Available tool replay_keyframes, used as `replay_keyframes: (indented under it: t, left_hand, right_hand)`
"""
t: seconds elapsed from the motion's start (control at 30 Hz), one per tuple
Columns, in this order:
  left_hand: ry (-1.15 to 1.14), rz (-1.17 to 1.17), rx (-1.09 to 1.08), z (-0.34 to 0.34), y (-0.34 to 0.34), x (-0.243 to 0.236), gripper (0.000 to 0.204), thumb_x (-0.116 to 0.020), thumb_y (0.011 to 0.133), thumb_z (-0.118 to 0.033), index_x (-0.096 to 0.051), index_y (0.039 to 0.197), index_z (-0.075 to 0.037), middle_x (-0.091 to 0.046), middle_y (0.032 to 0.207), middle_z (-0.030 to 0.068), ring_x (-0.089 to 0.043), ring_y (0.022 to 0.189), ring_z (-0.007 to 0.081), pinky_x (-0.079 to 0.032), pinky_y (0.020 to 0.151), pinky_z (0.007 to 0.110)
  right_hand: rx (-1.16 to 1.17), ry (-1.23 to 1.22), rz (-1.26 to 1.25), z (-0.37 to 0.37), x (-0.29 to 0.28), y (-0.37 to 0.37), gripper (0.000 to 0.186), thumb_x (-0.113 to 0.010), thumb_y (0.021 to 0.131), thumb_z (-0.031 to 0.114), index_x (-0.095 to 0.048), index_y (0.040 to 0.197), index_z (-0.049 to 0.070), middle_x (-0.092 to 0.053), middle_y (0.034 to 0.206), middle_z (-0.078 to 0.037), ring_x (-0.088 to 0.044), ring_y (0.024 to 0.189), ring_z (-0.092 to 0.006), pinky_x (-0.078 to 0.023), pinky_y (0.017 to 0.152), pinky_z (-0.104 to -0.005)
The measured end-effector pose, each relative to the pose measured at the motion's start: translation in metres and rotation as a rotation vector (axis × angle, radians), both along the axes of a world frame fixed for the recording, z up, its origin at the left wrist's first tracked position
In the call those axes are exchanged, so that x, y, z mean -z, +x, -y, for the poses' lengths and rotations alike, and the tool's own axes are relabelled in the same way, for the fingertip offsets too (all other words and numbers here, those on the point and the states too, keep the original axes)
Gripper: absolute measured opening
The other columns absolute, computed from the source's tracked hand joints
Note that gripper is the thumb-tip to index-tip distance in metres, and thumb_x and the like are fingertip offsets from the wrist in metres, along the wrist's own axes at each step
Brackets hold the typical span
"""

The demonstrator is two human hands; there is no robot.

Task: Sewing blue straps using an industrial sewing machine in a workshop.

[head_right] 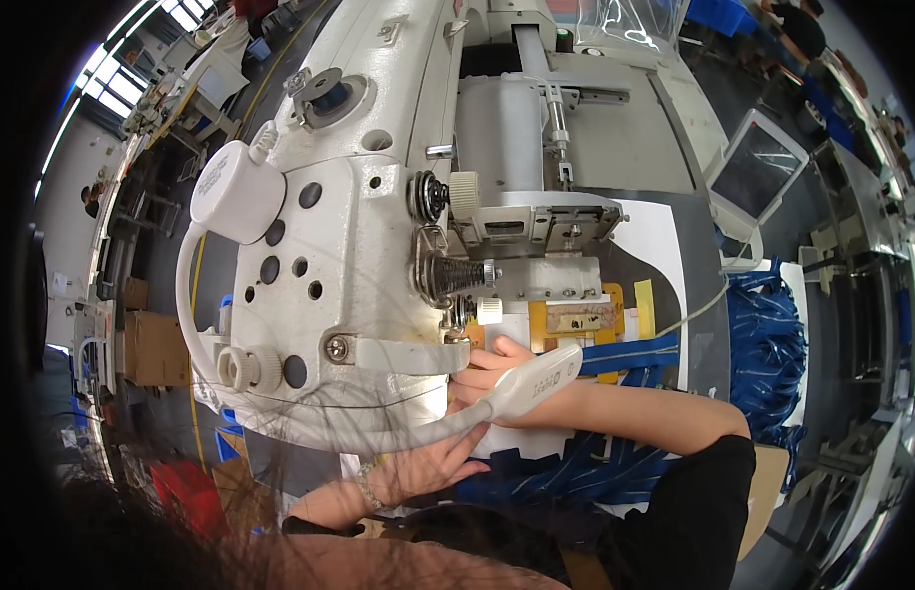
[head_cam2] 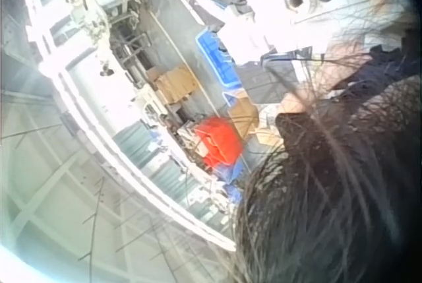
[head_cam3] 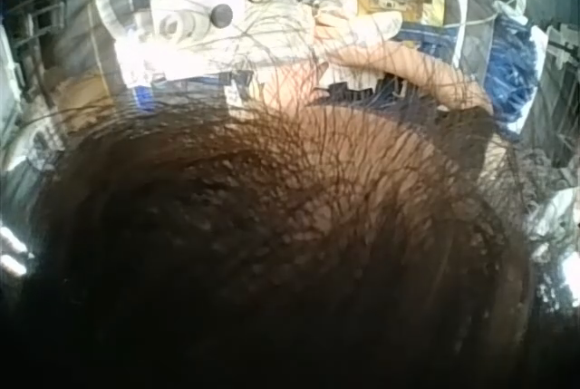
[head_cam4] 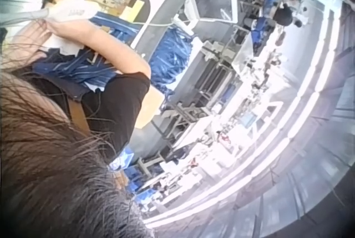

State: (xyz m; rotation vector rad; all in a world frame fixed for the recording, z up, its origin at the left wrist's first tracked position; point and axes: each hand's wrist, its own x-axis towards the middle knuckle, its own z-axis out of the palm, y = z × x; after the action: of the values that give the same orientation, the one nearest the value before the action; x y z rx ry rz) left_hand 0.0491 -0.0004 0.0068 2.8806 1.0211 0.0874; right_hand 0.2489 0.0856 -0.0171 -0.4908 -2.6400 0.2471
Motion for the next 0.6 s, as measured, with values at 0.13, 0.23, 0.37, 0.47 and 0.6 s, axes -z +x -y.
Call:
replay_keyframes:
  t: [0.13,0.23,0.37,0.47,0.6]
  left_hand:
    - [0.123,0.042,0.105,0.002,-0.007,0.011,0.059,-0.054,0.081,-0.051,-0.052,0.119,-0.006,-0.053,0.115,0.0111,-0.052,0.107,0.0277,-0.041,0.09,0.045]
    - [0.098,0.095,0.133,0.002,-0.009,0.015,0.058,-0.055,0.081,-0.05,-0.053,0.119,-0.006,-0.054,0.113,0.0099,-0.053,0.106,0.0267,-0.042,0.089,0.045]
    - [-0.089,0.172,0.001,0.004,-0.008,0.013,0.057,-0.056,0.08,-0.049,-0.053,0.118,-0.006,-0.054,0.111,0.0101,-0.053,0.104,0.0257,-0.043,0.087,0.044]
    - [-0.116,0.177,-0.018,0.002,-0.006,0.009,0.056,-0.057,0.08,-0.049,-0.054,0.118,-0.007,-0.055,0.109,0.0103,-0.054,0.101,0.0258,-0.044,0.085,0.044]
    - [-0.071,0.259,-0.026,0.0,-0.009,0.004,0.058,-0.056,0.082,-0.043,-0.046,0.119,0.0,-0.051,0.111,0.0125,-0.05,0.103,0.0229,-0.043,0.084,0.03]
  right_hand:
    - [-0.045,-0.121,-0.018,0.002,0.002,-0.001,0.038,-0.064,0.067,0.02,-0.057,0.103,0.012,-0.054,0.103,0.0,-0.052,0.089,-0.0142,-0.036,0.069,-0.0306]
    - [0.035,0.08,0.055,0.009,0.007,0.001,0.039,-0.064,0.068,0.019,-0.056,0.105,0.011,-0.055,0.105,-0.001,-0.052,0.093,-0.0164,-0.038,0.072,-0.0337]
    - [0.091,-0.133,0.067,0.025,0.005,0.018,0.046,-0.061,0.069,0.015,-0.055,0.114,0.008,-0.054,0.119,-0.004,-0.052,0.108,-0.021,-0.041,0.08,-0.0378]
    - [0.106,-0.17,0.069,0.026,0.007,0.028,0.045,-0.06,0.068,0.012,-0.057,0.112,0.004,-0.055,0.118,-0.008,-0.054,0.108,-0.0241,-0.042,0.085,-0.0391]
    - [0.167,-0.128,0.054,0.026,0.012,0.031,0.04,-0.062,0.065,0.009,-0.06,0.105,0.001,-0.059,0.11,-0.012,-0.058,0.101,-0.0272,-0.046,0.082,-0.0384]
